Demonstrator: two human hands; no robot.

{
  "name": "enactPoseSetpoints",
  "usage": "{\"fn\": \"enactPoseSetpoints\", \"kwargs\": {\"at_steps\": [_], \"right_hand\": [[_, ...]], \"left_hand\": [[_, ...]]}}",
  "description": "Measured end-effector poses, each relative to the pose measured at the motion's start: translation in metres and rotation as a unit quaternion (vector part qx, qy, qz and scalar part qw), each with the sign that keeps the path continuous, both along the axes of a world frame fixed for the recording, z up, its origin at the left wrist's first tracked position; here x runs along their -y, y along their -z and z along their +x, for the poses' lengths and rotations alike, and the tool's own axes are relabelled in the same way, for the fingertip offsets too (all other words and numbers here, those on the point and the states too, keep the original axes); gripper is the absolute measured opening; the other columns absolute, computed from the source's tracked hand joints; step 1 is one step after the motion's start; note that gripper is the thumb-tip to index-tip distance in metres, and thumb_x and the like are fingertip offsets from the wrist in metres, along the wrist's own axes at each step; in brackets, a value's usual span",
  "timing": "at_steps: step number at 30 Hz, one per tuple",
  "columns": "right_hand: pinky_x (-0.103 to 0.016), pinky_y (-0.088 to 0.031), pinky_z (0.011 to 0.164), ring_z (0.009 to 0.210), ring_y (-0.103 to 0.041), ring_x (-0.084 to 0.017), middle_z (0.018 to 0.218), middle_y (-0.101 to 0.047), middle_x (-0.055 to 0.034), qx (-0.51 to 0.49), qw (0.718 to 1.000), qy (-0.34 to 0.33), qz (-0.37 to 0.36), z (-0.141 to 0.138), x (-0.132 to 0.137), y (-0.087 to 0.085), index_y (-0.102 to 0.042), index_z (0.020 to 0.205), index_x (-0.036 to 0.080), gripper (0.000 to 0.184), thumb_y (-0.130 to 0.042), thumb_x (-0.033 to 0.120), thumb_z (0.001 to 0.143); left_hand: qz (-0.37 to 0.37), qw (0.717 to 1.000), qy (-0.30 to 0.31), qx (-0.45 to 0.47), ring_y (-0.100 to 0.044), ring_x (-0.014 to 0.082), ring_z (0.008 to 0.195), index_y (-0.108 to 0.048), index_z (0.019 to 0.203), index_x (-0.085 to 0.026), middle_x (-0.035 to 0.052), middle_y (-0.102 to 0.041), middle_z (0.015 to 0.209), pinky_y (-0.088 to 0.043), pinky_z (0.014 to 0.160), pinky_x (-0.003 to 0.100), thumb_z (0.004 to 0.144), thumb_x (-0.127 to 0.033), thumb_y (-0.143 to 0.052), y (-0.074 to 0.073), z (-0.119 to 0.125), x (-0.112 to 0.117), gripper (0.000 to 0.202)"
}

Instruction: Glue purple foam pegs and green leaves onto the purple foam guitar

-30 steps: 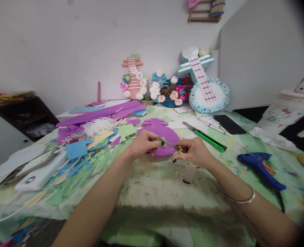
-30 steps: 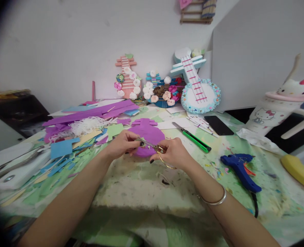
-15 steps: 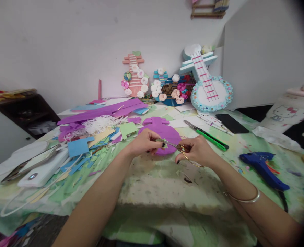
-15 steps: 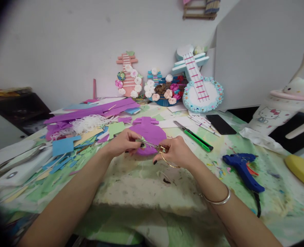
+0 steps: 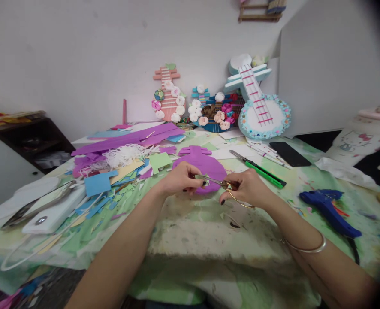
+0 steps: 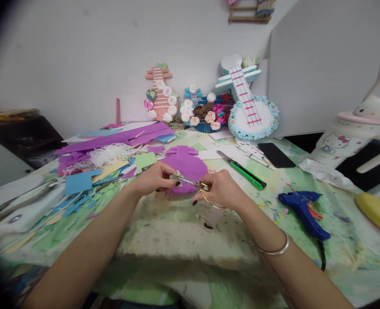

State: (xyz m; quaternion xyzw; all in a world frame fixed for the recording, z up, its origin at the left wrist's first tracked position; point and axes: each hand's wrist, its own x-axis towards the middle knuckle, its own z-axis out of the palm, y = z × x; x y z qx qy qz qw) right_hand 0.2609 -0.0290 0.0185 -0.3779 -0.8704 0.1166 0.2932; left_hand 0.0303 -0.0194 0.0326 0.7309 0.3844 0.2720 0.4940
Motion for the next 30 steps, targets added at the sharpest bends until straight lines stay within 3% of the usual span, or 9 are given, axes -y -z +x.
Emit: {"fn": "enactPoseSetpoints", "kwargs": {"at_steps": [17,30], "right_hand": [[-0.024,-0.02,0.047,0.05,-0.022,-0.008,0.046,-0.03,0.007,0.022,1.0,-0.01,-0.005,-0.0027,0.0022,0.004,-0.056,0.057,0.015,0.041,-0.067,0.052,0.07],[-0.024,-0.02,0.047,0.052,-0.02,-0.009,0.046,-0.03,0.0062,0.029,0.999,-0.014,-0.013,-0.0026,0.0028,0.0004,-0.053,0.053,0.015,0.046,-0.065,0.056,0.07]], "left_hand": [[-0.017,0.998,0.022,-0.049,-0.048,0.0061,0.035,-0.059,0.058,-0.014,-0.003,-0.055,0.041,-0.03,0.034,0.014,0.064,-0.014,-0.055,-0.0016,0.0052,0.0043,0.008],[-0.018,0.998,0.021,-0.06,-0.051,0.0078,0.037,-0.059,0.057,-0.014,-0.0028,-0.054,0.04,-0.03,0.034,0.014,0.064,-0.015,-0.056,-0.0023,0.0048,0.005,0.007]]}}
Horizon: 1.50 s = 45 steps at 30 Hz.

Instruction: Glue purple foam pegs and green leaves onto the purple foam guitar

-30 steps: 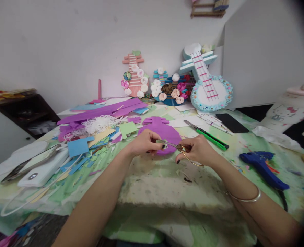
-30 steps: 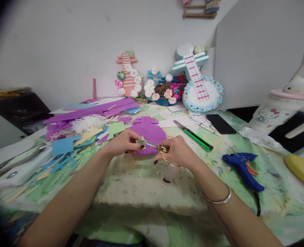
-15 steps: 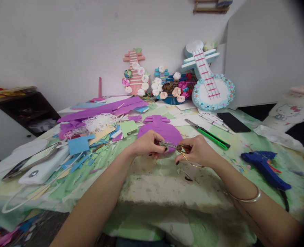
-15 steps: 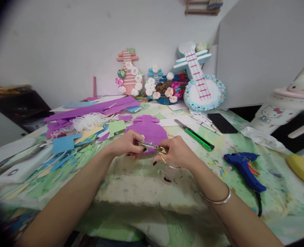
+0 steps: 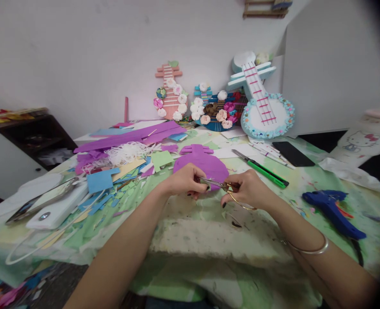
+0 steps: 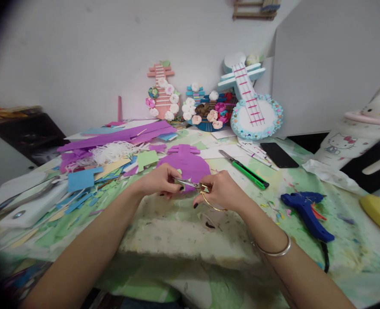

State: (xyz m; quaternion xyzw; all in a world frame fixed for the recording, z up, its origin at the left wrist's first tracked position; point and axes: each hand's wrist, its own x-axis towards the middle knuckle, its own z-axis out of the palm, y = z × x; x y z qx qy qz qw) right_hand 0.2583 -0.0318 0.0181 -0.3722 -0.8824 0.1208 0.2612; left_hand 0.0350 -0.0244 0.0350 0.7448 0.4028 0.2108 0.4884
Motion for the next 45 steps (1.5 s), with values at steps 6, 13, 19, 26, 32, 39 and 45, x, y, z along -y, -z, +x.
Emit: {"fn": "enactPoseSetpoints", "kwargs": {"at_steps": [6,13,19,26,32,39,45], "right_hand": [[-0.024,-0.02,0.047,0.052,-0.02,-0.009,0.046,-0.029,0.0064,-0.004,1.0,-0.006,0.002,0.001,0.0,0.001,-0.051,0.052,0.015,0.05,-0.064,0.06,0.069],[-0.025,-0.02,0.047,0.052,-0.019,-0.009,0.045,-0.031,0.0062,0.01,1.0,-0.006,-0.002,0.001,-0.001,-0.001,-0.05,0.051,0.015,0.048,-0.064,0.057,0.071],[-0.023,-0.019,0.046,0.052,-0.021,-0.008,0.048,-0.027,0.0062,-0.032,0.999,0.002,-0.029,0.002,-0.002,0.001,-0.047,0.048,0.015,0.05,-0.07,0.057,0.065],[-0.024,-0.028,0.051,0.05,-0.043,-0.012,0.052,-0.052,0.0014,-0.119,0.948,0.293,0.029,0.014,-0.021,0.006,-0.066,0.076,0.015,0.039,-0.065,0.053,0.071],[-0.028,-0.037,0.062,0.079,-0.063,-0.026,0.083,-0.071,-0.0116,0.045,0.918,0.394,-0.019,0.029,-0.038,0.011,-0.059,0.115,0.011,0.041,-0.056,0.028,0.078],[-0.032,-0.042,0.069,0.081,-0.065,-0.029,0.08,-0.071,-0.0159,0.037,0.933,0.358,-0.017,0.023,-0.035,0.011,-0.07,0.089,0.011,0.022,-0.052,0.016,0.078],[-0.024,-0.046,0.065,0.07,-0.063,-0.015,0.081,-0.07,-0.0036,-0.112,0.984,0.132,-0.044,-0.002,-0.013,0.007,-0.066,0.092,0.018,0.023,-0.052,0.035,0.085]], "left_hand": [[-0.001,1.0,0.008,-0.007,-0.051,0.008,0.037,-0.057,0.056,-0.015,-0.0025,-0.055,0.042,-0.031,0.033,0.014,0.064,-0.014,-0.055,-0.001,-0.001,0.0,0.008],[-0.002,1.0,0.008,-0.015,-0.051,0.0081,0.036,-0.055,0.054,-0.015,-0.0026,-0.055,0.041,-0.031,0.032,0.015,0.064,-0.015,-0.055,-0.002,0.0,0.001,0.009],[0.006,1.0,0.005,-0.006,-0.05,0.0075,0.036,-0.058,0.058,-0.014,-0.0027,-0.055,0.041,-0.031,0.032,0.014,0.065,-0.014,-0.056,-0.001,-0.002,-0.001,0.007],[-0.021,0.997,-0.008,0.07,-0.052,0.0075,0.037,-0.058,0.058,-0.013,-0.0001,-0.059,0.044,-0.038,0.038,0.017,0.072,-0.022,-0.059,0.002,0.0,-0.004,0.017],[-0.046,0.992,-0.027,0.115,-0.062,0.0108,0.048,-0.06,0.063,-0.011,0.0014,-0.061,0.052,-0.039,0.04,0.016,0.076,-0.022,-0.056,0.0,0.002,-0.004,0.018],[-0.038,0.989,-0.047,0.132,-0.061,0.0105,0.047,-0.062,0.067,-0.01,0.0014,-0.061,0.052,-0.041,0.043,0.017,0.076,-0.028,-0.062,0.007,0.005,-0.006,0.02],[-0.05,0.978,-0.048,0.195,-0.06,0.0109,0.043,-0.056,0.06,-0.012,0.0008,-0.058,0.052,-0.04,0.038,0.017,0.08,-0.038,-0.057,0.017,0.023,-0.001,0.033]]}}
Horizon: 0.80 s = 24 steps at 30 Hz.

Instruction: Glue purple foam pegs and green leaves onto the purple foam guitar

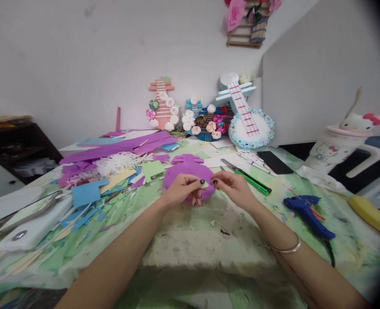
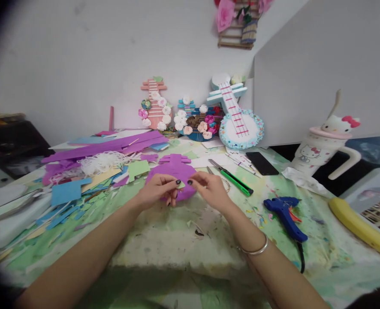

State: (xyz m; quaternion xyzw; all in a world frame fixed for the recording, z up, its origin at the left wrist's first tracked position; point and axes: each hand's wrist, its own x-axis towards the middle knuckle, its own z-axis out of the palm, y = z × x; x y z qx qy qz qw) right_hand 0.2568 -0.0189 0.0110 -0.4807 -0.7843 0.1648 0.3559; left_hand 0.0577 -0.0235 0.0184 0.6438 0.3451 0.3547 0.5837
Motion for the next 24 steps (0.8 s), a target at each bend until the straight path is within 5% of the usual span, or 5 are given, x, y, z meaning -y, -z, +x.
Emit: {"fn": "enactPoseSetpoints", "kwargs": {"at_steps": [3,7,16,24], "right_hand": [[-0.024,-0.042,0.06,0.06,-0.054,-0.013,0.067,-0.064,-0.0013,-0.122,0.985,-0.118,-0.035,-0.009,0.006,0.005,-0.064,0.077,0.016,0.016,-0.063,0.032,0.077],[-0.024,-0.04,0.057,0.057,-0.049,-0.011,0.06,-0.059,0.0005,-0.173,0.97,-0.141,-0.093,-0.01,0.005,0.009,-0.062,0.07,0.017,0.015,-0.064,0.03,0.076],[-0.025,-0.046,0.054,0.053,-0.056,-0.012,0.06,-0.062,-0.0018,-0.291,0.925,-0.128,-0.21,-0.008,0.0,0.008,-0.052,0.074,0.018,0.022,-0.059,0.04,0.077],[-0.024,-0.044,0.052,0.051,-0.054,-0.011,0.057,-0.061,0.0,-0.327,0.914,-0.056,-0.232,-0.001,-0.006,0.008,-0.054,0.07,0.018,0.021,-0.065,0.036,0.072]], "left_hand": [[0.018,1.0,-0.011,-0.016,-0.058,0.0113,0.038,-0.055,0.061,-0.013,0.0003,-0.057,0.047,-0.038,0.035,0.018,0.082,-0.039,-0.052,0.008,0.008,0.003,0.034],[0.035,0.996,-0.073,-0.046,-0.051,0.0094,0.031,-0.055,0.055,-0.014,0.0016,-0.058,0.042,-0.037,0.033,0.018,0.082,-0.035,-0.049,0.014,0.011,0.003,0.035],[0.081,0.974,-0.211,0.018,-0.058,0.0115,0.042,-0.07,0.072,-0.013,0.0022,-0.067,0.056,-0.042,0.039,0.02,0.077,-0.035,-0.06,0.003,-0.001,-0.002,0.025],[0.09,0.916,-0.388,0.048,-0.05,0.0086,0.041,-0.068,0.067,-0.013,0.0,-0.059,0.05,-0.036,0.041,0.02,0.08,-0.038,-0.056,-0.001,-0.02,-0.014,0.03]]}}
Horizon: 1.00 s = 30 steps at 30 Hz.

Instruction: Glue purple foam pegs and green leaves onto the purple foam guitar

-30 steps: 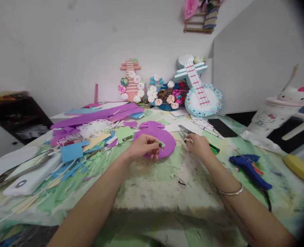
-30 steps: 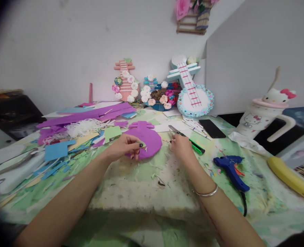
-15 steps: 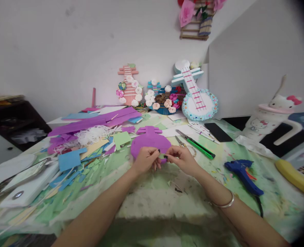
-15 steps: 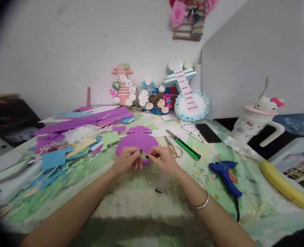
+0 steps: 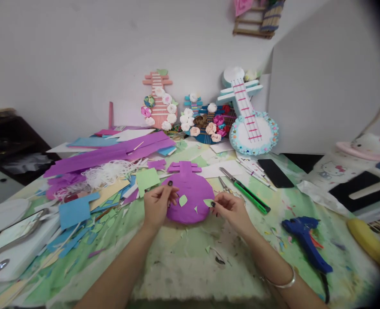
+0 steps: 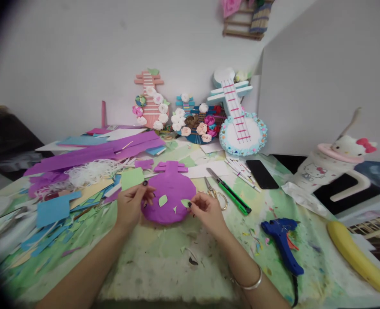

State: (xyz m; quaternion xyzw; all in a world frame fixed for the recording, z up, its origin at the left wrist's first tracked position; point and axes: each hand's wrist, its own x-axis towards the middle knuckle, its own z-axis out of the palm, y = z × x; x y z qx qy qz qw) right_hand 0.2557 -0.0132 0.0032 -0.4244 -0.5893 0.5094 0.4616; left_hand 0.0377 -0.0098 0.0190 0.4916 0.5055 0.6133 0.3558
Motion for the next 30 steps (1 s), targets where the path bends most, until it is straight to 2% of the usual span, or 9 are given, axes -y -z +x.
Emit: {"fn": "enactPoseSetpoints", "kwargs": {"at_steps": [2,4,8,11,15,18,23,26,30], "right_hand": [[-0.024,-0.043,0.05,0.05,-0.053,-0.011,0.057,-0.06,-0.0001,0.009,1.0,0.023,-0.005,0.002,0.0,-0.002,-0.056,0.068,0.017,0.022,-0.067,0.036,0.072],[-0.024,-0.042,0.05,0.05,-0.052,-0.011,0.056,-0.059,-0.0008,0.021,0.999,0.047,-0.006,0.005,0.0,-0.003,-0.056,0.066,0.017,0.023,-0.068,0.036,0.071],[-0.024,-0.043,0.052,0.054,-0.054,-0.012,0.059,-0.06,-0.0013,0.022,0.997,0.068,-0.018,0.007,-0.002,-0.002,-0.057,0.066,0.017,0.021,-0.07,0.034,0.07],[-0.025,-0.047,0.056,0.059,-0.058,-0.014,0.066,-0.062,-0.0023,0.023,0.997,0.063,-0.035,0.006,-0.002,-0.001,-0.06,0.072,0.018,0.016,-0.07,0.03,0.07],[-0.025,-0.05,0.059,0.062,-0.06,-0.014,0.071,-0.064,-0.0037,0.03,0.996,0.067,-0.048,0.003,0.0,-0.003,-0.066,0.075,0.018,0.011,-0.069,0.028,0.07],[-0.024,-0.051,0.056,0.058,-0.061,-0.013,0.07,-0.066,-0.0039,0.031,0.995,0.074,-0.05,0.002,0.0,-0.005,-0.068,0.073,0.019,0.008,-0.069,0.026,0.068],[-0.024,-0.051,0.054,0.057,-0.062,-0.014,0.068,-0.067,-0.0038,0.0,0.992,0.092,-0.083,0.0,-0.003,-0.004,-0.07,0.073,0.019,0.008,-0.07,0.025,0.067],[-0.025,-0.052,0.056,0.058,-0.062,-0.014,0.067,-0.068,-0.0037,-0.028,0.991,0.087,-0.097,-0.006,-0.006,-0.01,-0.072,0.072,0.02,0.009,-0.071,0.025,0.066],[-0.026,-0.051,0.059,0.064,-0.062,-0.015,0.073,-0.069,-0.0045,-0.036,0.994,0.071,-0.077,-0.018,-0.019,-0.032,-0.071,0.075,0.02,0.012,-0.071,0.027,0.066]], "left_hand": [[-0.009,0.998,-0.041,-0.054,-0.05,0.0096,0.047,-0.066,0.069,-0.015,-0.0002,-0.059,0.055,-0.038,0.046,0.021,0.081,-0.037,-0.055,-0.001,-0.008,-0.005,0.028],[-0.029,0.984,-0.046,-0.172,-0.051,0.0115,0.055,-0.064,0.069,-0.016,0.0005,-0.061,0.063,-0.041,0.053,0.023,0.076,-0.037,-0.06,-0.001,-0.014,-0.009,0.022],[-0.071,0.915,0.016,-0.396,-0.053,0.0193,0.074,-0.065,0.071,-0.019,0.0035,-0.065,0.075,-0.042,0.068,0.031,0.067,-0.038,-0.071,-0.001,-0.015,-0.011,0.021],[-0.065,0.889,0.052,-0.45,-0.051,0.023,0.084,-0.064,0.073,-0.018,0.0052,-0.065,0.079,-0.041,0.077,0.035,0.068,-0.031,-0.072,-0.001,-0.009,-0.007,0.016],[-0.096,0.891,0.104,-0.431,-0.051,0.0217,0.081,-0.062,0.073,-0.018,0.0037,-0.064,0.076,-0.041,0.073,0.034,0.071,-0.019,-0.066,-0.002,-0.002,-0.003,0.005],[-0.106,0.898,0.112,-0.411,-0.052,0.0214,0.079,-0.061,0.07,-0.019,0.0035,-0.063,0.074,-0.042,0.072,0.035,0.073,-0.015,-0.061,-0.001,-0.001,-0.002,0.005],[-0.112,0.938,0.098,-0.312,-0.055,0.0184,0.07,-0.062,0.068,-0.021,0.0021,-0.064,0.07,-0.043,0.065,0.03,0.073,-0.019,-0.057,0.0,-0.001,-0.003,0.008],[-0.161,0.956,0.105,-0.22,-0.055,0.0147,0.058,-0.062,0.069,-0.02,0.0016,-0.063,0.066,-0.042,0.053,0.026,0.073,-0.026,-0.058,-0.008,0.0,-0.005,0.008],[-0.194,0.954,0.186,-0.136,-0.061,0.0157,0.059,-0.06,0.07,-0.019,0.0021,-0.065,0.062,-0.047,0.055,0.025,0.071,-0.026,-0.06,-0.027,0.003,-0.019,0.007]]}}
